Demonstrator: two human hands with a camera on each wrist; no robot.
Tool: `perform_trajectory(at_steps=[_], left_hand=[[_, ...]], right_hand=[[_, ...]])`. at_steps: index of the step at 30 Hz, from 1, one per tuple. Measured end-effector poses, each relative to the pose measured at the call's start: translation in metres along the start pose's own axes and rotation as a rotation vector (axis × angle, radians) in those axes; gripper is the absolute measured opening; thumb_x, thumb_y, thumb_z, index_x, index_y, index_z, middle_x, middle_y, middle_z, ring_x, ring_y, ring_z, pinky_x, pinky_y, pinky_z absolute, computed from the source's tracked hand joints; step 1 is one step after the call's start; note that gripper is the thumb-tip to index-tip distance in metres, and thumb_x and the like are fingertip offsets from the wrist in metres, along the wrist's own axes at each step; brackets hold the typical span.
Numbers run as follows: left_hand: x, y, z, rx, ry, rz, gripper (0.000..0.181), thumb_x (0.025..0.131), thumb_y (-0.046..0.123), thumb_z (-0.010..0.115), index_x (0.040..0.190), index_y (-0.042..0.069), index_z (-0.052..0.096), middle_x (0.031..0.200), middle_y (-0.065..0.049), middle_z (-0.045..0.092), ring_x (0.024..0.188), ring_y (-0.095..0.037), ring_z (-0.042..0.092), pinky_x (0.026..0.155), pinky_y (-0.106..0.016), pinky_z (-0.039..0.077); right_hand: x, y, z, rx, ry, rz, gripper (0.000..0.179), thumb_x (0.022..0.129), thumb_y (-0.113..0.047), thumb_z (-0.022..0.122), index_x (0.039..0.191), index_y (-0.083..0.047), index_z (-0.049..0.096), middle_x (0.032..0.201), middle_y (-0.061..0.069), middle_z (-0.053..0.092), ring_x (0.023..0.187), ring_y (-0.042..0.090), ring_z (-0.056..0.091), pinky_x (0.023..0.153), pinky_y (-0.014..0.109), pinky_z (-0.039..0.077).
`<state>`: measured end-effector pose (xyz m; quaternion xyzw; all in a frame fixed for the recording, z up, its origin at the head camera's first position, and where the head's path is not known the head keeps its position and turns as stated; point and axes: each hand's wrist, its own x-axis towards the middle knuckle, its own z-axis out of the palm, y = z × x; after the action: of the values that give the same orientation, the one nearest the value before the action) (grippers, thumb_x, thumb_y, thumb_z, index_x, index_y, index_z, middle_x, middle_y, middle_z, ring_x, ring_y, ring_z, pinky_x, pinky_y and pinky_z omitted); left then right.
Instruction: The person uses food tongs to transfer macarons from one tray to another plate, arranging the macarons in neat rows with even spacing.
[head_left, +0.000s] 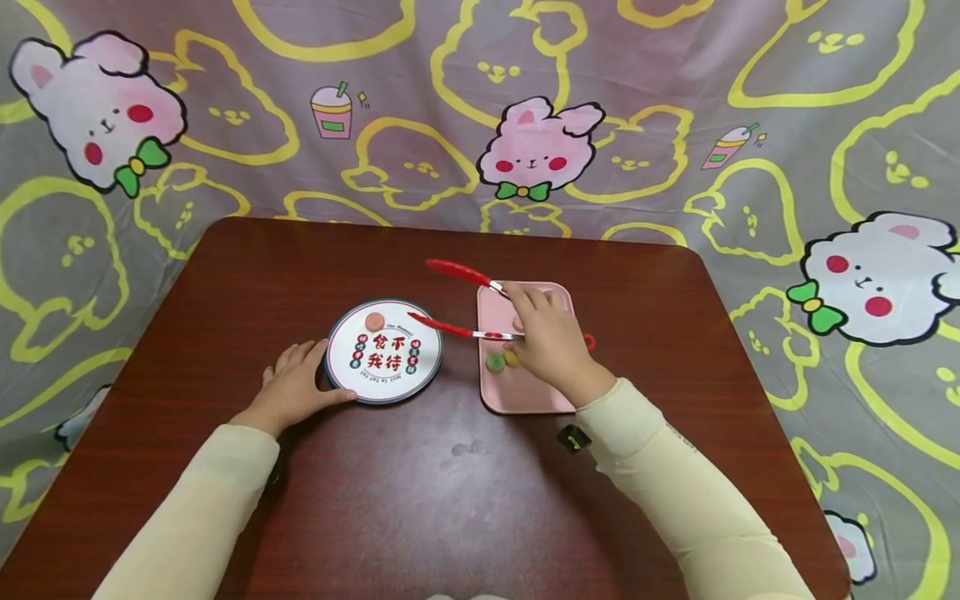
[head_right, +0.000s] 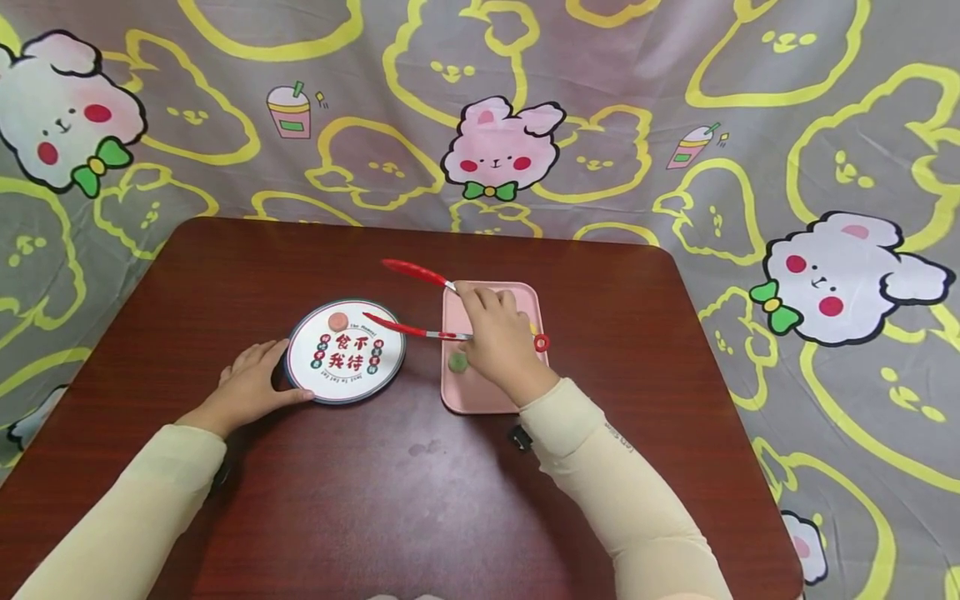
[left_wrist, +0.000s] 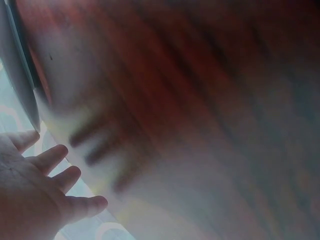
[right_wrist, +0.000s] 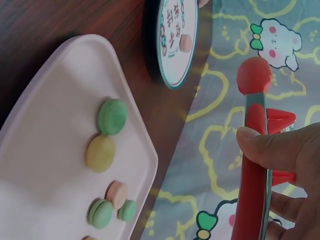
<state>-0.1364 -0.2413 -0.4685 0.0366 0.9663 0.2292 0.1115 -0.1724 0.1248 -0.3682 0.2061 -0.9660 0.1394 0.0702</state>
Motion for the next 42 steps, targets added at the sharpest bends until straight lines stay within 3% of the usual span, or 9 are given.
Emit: perform_trajectory(at_steps=[6, 15, 21, 34, 42], left_hand=[[0.0, 0.0, -0.001, -0.003, -0.008, -0.009, 0.113, 0.071, 0.069, 0.07, 0.15, 0.001, 0.024, 0.149, -0.033, 0.024, 0.138, -0.054, 0.012, 0.099, -0.076, 0.011], [-0.001, -0.001, -0.001, -0.011, 0.0, -0.01, 0.112, 0.072, 0.068, 0.07, 0.15, 0.001, 0.025, 0.148, -0.033, 0.024, 0.138, -0.053, 0.012, 0.099, -0.076, 0.011], [0.0, -0.001, 0.001, -0.01, -0.009, -0.015, 0.113, 0.072, 0.069, 0.07, 0.151, 0.002, 0.024, 0.149, -0.033, 0.023, 0.138, -0.053, 0.011, 0.1, -0.076, 0.01], [0.0, 0.0, 0.0, -0.013, -0.016, -0.019, 0.113, 0.071, 0.068, 0.07, 0.151, 0.002, 0.024, 0.149, -0.033, 0.023, 0.138, -0.053, 0.011, 0.1, -0.076, 0.01], [0.0, 0.0, 0.0, -0.012, -0.023, -0.02, 0.114, 0.072, 0.069, 0.069, 0.151, 0.001, 0.022, 0.15, -0.033, 0.022, 0.138, -0.053, 0.01, 0.101, -0.076, 0.009]], right_hand=[[-0.007, 0.009, -0.003, -0.003, -0.02, 0.023, 0.077, 0.074, -0.01, 0.077, 0.142, -0.016, 0.041, 0.132, 0.013, 0.055, 0.122, 0.037, 0.044, 0.077, 0.057, 0.049], [-0.018, 0.025, -0.006, -0.008, -0.012, 0.017, 0.077, 0.074, -0.017, 0.082, 0.14, -0.016, 0.042, 0.131, 0.011, 0.055, 0.106, 0.038, 0.047, 0.069, 0.054, 0.049], [-0.025, 0.037, -0.008, 0.012, -0.029, 0.041, 0.074, 0.076, -0.017, 0.079, 0.14, -0.015, 0.041, 0.127, 0.014, 0.056, 0.109, 0.038, 0.046, 0.071, 0.055, 0.05], [-0.041, 0.059, -0.009, 0.057, -0.123, 0.105, 0.08, 0.078, -0.017, 0.078, 0.146, -0.01, 0.037, 0.138, 0.018, 0.05, 0.118, 0.037, 0.042, 0.084, 0.057, 0.047], [-0.052, 0.07, -0.007, 0.023, -0.129, 0.108, 0.073, 0.078, -0.015, 0.077, 0.14, -0.012, 0.04, 0.134, 0.018, 0.053, 0.114, 0.039, 0.044, 0.08, 0.058, 0.048]])
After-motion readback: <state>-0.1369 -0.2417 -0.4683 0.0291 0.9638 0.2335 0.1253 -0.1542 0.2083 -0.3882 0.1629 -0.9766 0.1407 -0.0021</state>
